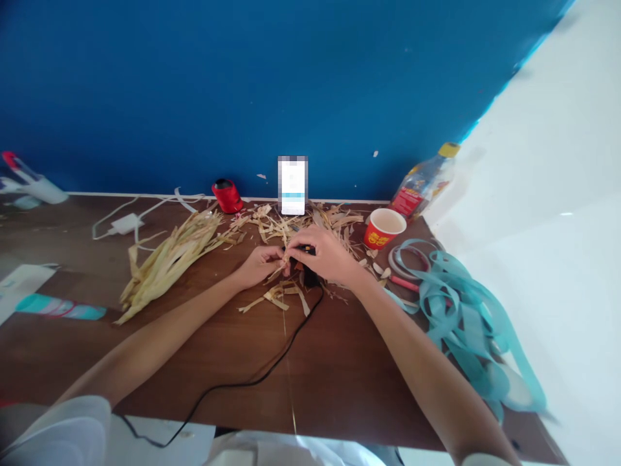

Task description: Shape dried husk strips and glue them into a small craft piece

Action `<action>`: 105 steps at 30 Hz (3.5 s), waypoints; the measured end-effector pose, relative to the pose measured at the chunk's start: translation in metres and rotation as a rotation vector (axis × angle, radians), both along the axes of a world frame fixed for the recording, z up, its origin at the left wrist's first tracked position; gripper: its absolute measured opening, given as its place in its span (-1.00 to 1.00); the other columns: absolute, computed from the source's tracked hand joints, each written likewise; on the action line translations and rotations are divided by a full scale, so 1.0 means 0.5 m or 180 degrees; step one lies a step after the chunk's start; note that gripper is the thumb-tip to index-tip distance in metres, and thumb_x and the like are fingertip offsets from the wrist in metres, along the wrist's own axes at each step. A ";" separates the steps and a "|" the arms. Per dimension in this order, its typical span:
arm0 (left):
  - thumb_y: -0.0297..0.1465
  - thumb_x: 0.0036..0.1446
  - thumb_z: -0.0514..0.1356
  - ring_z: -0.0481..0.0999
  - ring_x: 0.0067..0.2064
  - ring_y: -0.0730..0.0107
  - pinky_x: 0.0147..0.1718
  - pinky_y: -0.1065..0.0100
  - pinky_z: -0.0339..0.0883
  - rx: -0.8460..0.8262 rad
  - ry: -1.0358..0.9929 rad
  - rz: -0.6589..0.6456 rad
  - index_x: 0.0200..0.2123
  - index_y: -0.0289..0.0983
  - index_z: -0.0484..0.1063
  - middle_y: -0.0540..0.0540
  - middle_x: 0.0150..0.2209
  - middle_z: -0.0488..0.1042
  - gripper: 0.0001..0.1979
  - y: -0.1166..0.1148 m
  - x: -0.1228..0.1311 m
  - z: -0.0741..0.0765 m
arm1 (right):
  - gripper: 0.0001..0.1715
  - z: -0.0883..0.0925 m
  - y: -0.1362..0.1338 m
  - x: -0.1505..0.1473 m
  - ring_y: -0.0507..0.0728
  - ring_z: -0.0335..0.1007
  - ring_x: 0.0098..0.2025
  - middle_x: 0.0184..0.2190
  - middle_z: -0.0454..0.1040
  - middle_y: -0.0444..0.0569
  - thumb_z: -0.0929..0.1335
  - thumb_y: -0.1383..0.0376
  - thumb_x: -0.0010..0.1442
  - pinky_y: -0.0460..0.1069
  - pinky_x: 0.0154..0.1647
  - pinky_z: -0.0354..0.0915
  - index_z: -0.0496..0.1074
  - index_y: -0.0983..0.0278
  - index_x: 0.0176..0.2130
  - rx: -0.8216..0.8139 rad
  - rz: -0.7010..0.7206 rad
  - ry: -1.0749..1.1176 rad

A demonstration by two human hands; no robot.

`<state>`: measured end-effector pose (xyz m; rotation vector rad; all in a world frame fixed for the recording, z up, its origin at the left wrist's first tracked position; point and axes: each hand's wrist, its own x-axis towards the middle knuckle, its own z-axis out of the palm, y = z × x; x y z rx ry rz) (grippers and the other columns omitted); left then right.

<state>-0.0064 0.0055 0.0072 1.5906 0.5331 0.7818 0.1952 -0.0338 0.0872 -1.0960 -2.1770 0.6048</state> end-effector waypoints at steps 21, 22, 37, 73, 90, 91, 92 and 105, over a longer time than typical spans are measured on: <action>-0.20 0.09 0.22 0.38 -0.47 0.54 -0.36 0.43 0.27 -0.0253 0.0054 -0.0095 -0.46 -0.37 0.35 -0.02 -0.53 0.41 -0.68 -0.006 0.000 0.021 | -0.88 -0.020 -0.002 -0.015 0.13 0.46 -0.24 -0.31 0.55 -0.06 0.37 0.28 0.11 0.07 -0.15 0.33 0.55 0.20 -0.35 -0.0507 -0.0262 0.0762; -0.19 0.09 0.23 0.38 -0.47 0.54 -0.36 0.43 0.27 -0.0271 0.0039 -0.0099 -0.46 -0.37 0.35 -0.02 -0.53 0.41 -0.67 -0.006 0.000 0.022 | -0.88 -0.021 -0.003 -0.016 0.13 0.46 -0.24 -0.31 0.56 -0.06 0.38 0.28 0.10 0.07 -0.16 0.33 0.55 0.19 -0.36 -0.0572 -0.0297 0.0809; -0.22 0.04 0.27 0.36 -0.52 0.56 -0.43 0.45 0.25 -0.0590 -0.0073 -0.0297 -0.45 -0.38 0.36 0.00 -0.58 0.39 -0.69 0.004 -0.005 0.011 | -0.89 -0.026 -0.001 -0.023 0.11 0.47 -0.25 -0.34 0.56 -0.05 0.39 0.26 0.07 0.06 -0.15 0.35 0.52 0.25 -0.37 -0.0854 -0.0216 0.1296; -0.22 0.06 0.24 0.39 -0.52 0.57 -0.52 0.49 0.27 -0.0184 -0.0330 0.1405 -0.38 -0.34 0.36 -0.02 -0.48 0.47 -0.72 0.005 0.002 -0.003 | -0.66 -0.047 0.007 -0.024 0.11 0.49 -0.31 -0.38 0.54 -0.03 0.49 0.18 -0.06 0.08 -0.18 0.44 0.45 0.27 -0.28 -0.1289 -0.1116 0.2455; -0.23 0.11 0.19 0.41 -0.51 0.56 -0.50 0.49 0.28 0.0174 -0.0038 0.1568 -0.35 -0.32 0.37 -0.03 -0.44 0.48 -0.76 -0.002 -0.001 -0.003 | -0.33 -0.064 -0.001 -0.049 0.05 0.37 -0.37 -0.43 0.50 -0.12 0.51 0.20 -0.09 -0.08 -0.47 0.30 0.33 0.28 0.01 -0.1676 -0.1121 0.2553; -0.23 0.11 0.18 0.40 -0.51 0.56 -0.50 0.49 0.28 0.0191 -0.0024 0.1555 -0.36 -0.32 0.37 -0.03 -0.45 0.48 -0.76 -0.002 -0.001 -0.002 | -0.33 -0.064 -0.001 -0.049 0.04 0.37 -0.38 -0.44 0.50 -0.13 0.51 0.19 -0.09 -0.07 -0.44 0.31 0.33 0.28 0.00 -0.1695 -0.1102 0.2585; -0.22 0.12 0.18 0.39 -0.52 0.56 -0.51 0.49 0.28 0.0202 -0.0010 0.1534 -0.36 -0.32 0.37 -0.03 -0.45 0.48 -0.75 -0.002 -0.002 0.000 | -0.34 -0.064 -0.001 -0.050 0.03 0.36 -0.39 -0.45 0.49 -0.13 0.51 0.19 -0.09 -0.06 -0.41 0.31 0.33 0.29 -0.01 -0.1724 -0.1073 0.2627; -0.19 0.13 0.17 0.39 -0.50 0.55 -0.48 0.48 0.30 0.0221 0.0047 0.1288 -0.31 -0.32 0.37 -0.03 -0.45 0.46 -0.72 -0.001 -0.002 -0.004 | -0.31 -0.060 -0.001 -0.048 0.02 0.40 -0.38 -0.44 0.47 -0.18 0.53 0.28 -0.13 -0.01 -0.26 0.31 0.27 0.26 -0.02 -0.2246 -0.0839 0.3014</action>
